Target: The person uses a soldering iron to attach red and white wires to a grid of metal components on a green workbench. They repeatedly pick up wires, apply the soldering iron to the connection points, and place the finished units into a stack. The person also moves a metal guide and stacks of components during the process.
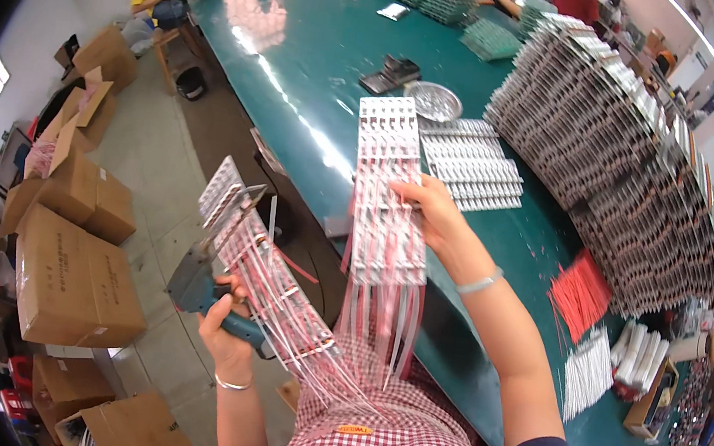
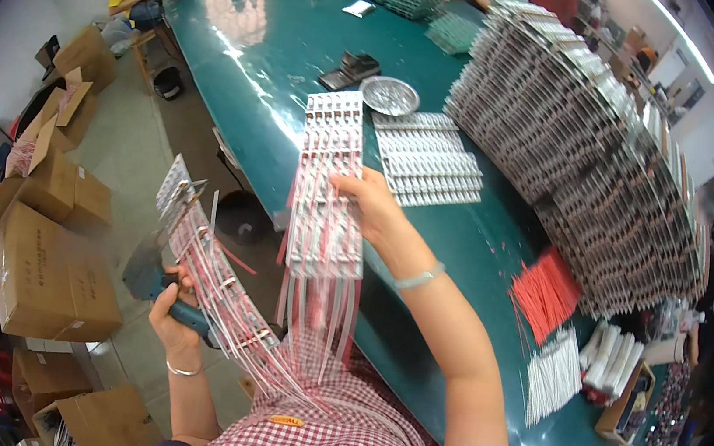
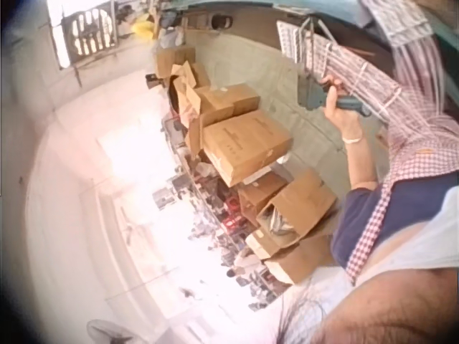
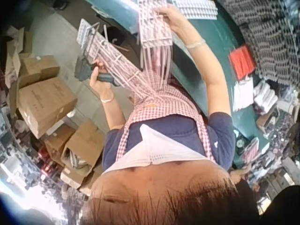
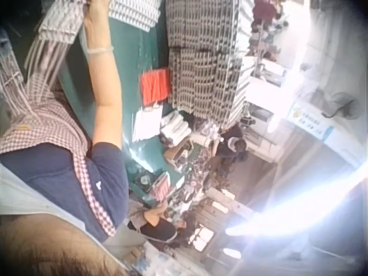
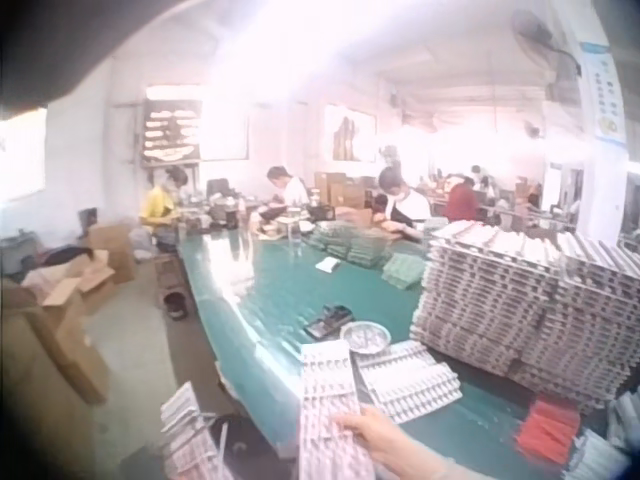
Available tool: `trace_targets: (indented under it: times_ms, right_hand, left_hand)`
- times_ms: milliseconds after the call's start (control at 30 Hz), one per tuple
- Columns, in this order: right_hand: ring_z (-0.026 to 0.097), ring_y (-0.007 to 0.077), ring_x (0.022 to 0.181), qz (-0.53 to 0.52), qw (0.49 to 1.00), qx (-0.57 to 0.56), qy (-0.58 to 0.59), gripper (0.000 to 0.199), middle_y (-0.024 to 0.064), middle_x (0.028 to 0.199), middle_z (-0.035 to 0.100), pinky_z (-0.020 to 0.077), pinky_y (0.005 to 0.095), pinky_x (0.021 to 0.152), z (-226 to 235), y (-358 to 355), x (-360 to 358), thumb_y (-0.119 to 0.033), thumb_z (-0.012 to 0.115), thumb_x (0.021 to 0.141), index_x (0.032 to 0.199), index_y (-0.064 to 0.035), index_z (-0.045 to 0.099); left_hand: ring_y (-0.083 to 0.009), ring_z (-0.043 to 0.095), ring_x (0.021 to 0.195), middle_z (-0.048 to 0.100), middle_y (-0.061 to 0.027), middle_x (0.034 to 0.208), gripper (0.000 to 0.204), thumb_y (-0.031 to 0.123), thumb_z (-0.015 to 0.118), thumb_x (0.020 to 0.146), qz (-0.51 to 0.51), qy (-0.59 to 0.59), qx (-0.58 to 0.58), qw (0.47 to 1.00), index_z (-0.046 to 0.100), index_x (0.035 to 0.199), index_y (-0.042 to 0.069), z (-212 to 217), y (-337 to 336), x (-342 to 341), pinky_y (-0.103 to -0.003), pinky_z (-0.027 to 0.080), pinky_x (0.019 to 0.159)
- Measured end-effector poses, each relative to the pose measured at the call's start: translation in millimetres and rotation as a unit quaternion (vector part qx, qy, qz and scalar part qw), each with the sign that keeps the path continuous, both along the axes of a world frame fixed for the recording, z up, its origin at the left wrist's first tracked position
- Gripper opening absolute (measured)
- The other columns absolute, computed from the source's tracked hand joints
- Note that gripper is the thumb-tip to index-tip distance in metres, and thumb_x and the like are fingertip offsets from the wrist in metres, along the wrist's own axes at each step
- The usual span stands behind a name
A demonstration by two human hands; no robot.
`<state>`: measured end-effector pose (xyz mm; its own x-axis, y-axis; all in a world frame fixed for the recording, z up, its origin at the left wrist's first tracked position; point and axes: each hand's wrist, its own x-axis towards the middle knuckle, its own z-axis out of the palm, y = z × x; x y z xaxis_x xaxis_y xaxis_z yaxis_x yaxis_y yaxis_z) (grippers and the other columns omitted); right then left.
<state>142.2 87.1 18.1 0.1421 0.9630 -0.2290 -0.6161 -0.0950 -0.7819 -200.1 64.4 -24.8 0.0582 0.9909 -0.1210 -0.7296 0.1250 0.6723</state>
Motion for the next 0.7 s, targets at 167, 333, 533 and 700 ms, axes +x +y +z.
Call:
trace_targets:
  times_ms: [167, 333, 533, 700]
  right_hand:
    - [0.069, 0.0281, 0.081, -0.087, 0.994, -0.006, 0.065, 0.022, 0.0182, 0.098, 0.068, 0.0577, 0.0433, 0.077, -37.3, 165.4, -36.5, 0.009, 0.059, 0.083, 0.104, 0.0094, 0.060]
    - [0.068, 0.0282, 0.087, -0.216, 0.975, -0.045, 0.026, 0.026, 0.0184, 0.102, 0.066, 0.0576, 0.0429, 0.076, -68.5, 269.5, -50.9, 0.013, 0.058, 0.081, 0.106, 0.0105, 0.059]
    - [0.066, 0.0268, 0.088, -0.159, 0.978, -0.103, -0.092, 0.018, 0.0150, 0.096, 0.066, 0.0550, 0.0417, 0.080, -77.8, 293.4, -36.4, 0.007, 0.062, 0.081, 0.099, 0.0070, 0.062]
    - [0.055, 0.0207, 0.112, -0.144, 0.890, 0.036, -0.432, 0.048, 0.0145, 0.127, 0.054, 0.0466, 0.0344, 0.094, -79.6, 182.2, -114.2, -0.015, 0.070, 0.087, 0.127, 0.0025, 0.050]
  left_hand:
    - [-0.0216, 0.063, 0.086, 0.062, -0.0150, 0.100, 0.034, -0.001, 0.065, 0.076, 0.089, 0.016, 0.022, 0.996, 0.057, 0.109, -0.004, 1.9, 45.3, -53.3, -0.029, 0.053, 0.081]
    - [-0.0207, 0.060, 0.086, 0.059, -0.0152, 0.101, 0.036, -0.002, 0.066, 0.076, 0.154, 0.077, 0.033, 0.984, 0.055, 0.110, -0.004, 10.3, 71.6, -83.3, -0.028, 0.053, 0.080]
    - [-0.0217, 0.059, 0.087, 0.059, -0.0155, 0.102, 0.037, -0.001, 0.065, 0.076, 0.162, 0.090, 0.032, 0.982, 0.055, 0.110, -0.004, 5.2, 107.3, -86.3, -0.030, 0.052, 0.081]
    - [-0.0222, 0.060, 0.086, 0.060, -0.0156, 0.099, 0.034, 0.000, 0.066, 0.074, 0.112, 0.114, 0.022, 0.987, 0.057, 0.107, -0.005, 8.2, 136.9, -63.3, -0.030, 0.051, 0.081]
